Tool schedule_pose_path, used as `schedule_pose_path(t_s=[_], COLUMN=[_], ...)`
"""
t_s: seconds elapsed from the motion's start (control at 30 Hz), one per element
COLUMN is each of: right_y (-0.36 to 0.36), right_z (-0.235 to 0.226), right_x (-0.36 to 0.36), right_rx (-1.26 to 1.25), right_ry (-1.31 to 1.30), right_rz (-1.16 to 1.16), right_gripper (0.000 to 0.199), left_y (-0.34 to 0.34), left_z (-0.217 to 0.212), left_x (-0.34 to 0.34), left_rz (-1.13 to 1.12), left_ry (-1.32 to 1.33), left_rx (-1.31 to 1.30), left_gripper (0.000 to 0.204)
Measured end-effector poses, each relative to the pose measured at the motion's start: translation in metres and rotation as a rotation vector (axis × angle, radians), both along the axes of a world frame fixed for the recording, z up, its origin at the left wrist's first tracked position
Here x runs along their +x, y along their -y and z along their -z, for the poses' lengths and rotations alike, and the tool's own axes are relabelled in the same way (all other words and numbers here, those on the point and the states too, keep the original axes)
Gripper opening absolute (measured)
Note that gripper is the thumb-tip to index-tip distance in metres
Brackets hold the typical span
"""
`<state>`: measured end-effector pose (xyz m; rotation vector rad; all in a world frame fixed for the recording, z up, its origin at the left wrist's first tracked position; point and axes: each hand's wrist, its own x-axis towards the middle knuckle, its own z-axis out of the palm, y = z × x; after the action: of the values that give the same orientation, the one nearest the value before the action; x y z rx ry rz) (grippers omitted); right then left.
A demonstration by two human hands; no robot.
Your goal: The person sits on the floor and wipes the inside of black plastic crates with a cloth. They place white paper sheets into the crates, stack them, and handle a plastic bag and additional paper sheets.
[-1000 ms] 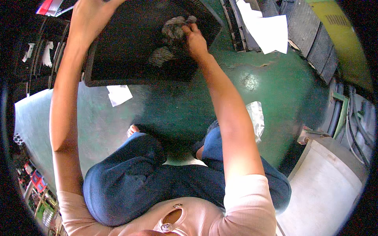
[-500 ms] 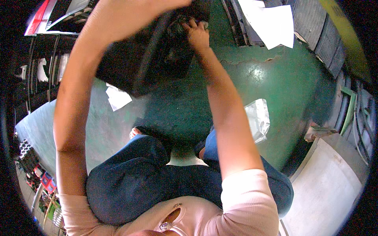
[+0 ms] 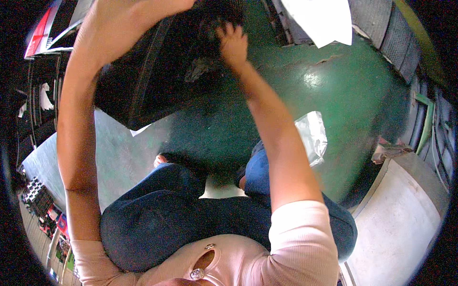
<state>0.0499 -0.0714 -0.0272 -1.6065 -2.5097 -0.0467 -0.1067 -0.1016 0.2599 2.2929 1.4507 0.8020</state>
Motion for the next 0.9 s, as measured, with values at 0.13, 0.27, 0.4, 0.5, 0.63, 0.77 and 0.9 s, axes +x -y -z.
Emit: schedule_pose_path(t_s=[0.13, 0.27, 0.4, 0.5, 0.63, 0.77, 0.9], right_y=[0.048, -0.004, -0.083, -0.098, -0.074, -0.066, -0.088], right_z=[-0.029, -0.105, -0.14, -0.106, -0.037, -0.035, -0.093], right_x=[-0.003, -0.006, -0.01, 0.001, 0.021, 0.025, 0.021], right_rx=[-0.273, 0.316, 0.45, 0.707, 0.402, 0.258, 0.681], right_ry=[-0.063, 0.018, 0.029, 0.132, 0.556, 0.511, 0.152], right_rz=[-0.517, -0.611, -0.578, -0.643, -0.676, -0.701, -0.728], right_gripper=[0.03, 0.025, 0.03, 0.031, 0.055, 0.036, 0.034], left_y=[-0.003, -0.004, -0.001, 0.0, -0.007, -0.01, -0.015], left_z=[0.005, 0.01, 0.007, 0.001, -0.001, 0.001, 0.003], left_x=[-0.001, -0.006, -0.005, -0.005, -0.007, -0.011, -0.019], left_rz=[-0.144, -0.064, -0.039, -0.031, -0.121, -0.117, -0.014], left_ry=[-0.092, -0.062, -0.039, -0.026, -0.155, -0.143, -0.059], left_rx=[0.052, 0.119, 0.143, 0.025, -0.08, -0.065, -0.011], left_gripper=[0.06, 0.059, 0.061, 0.062, 0.063, 0.062, 0.062])
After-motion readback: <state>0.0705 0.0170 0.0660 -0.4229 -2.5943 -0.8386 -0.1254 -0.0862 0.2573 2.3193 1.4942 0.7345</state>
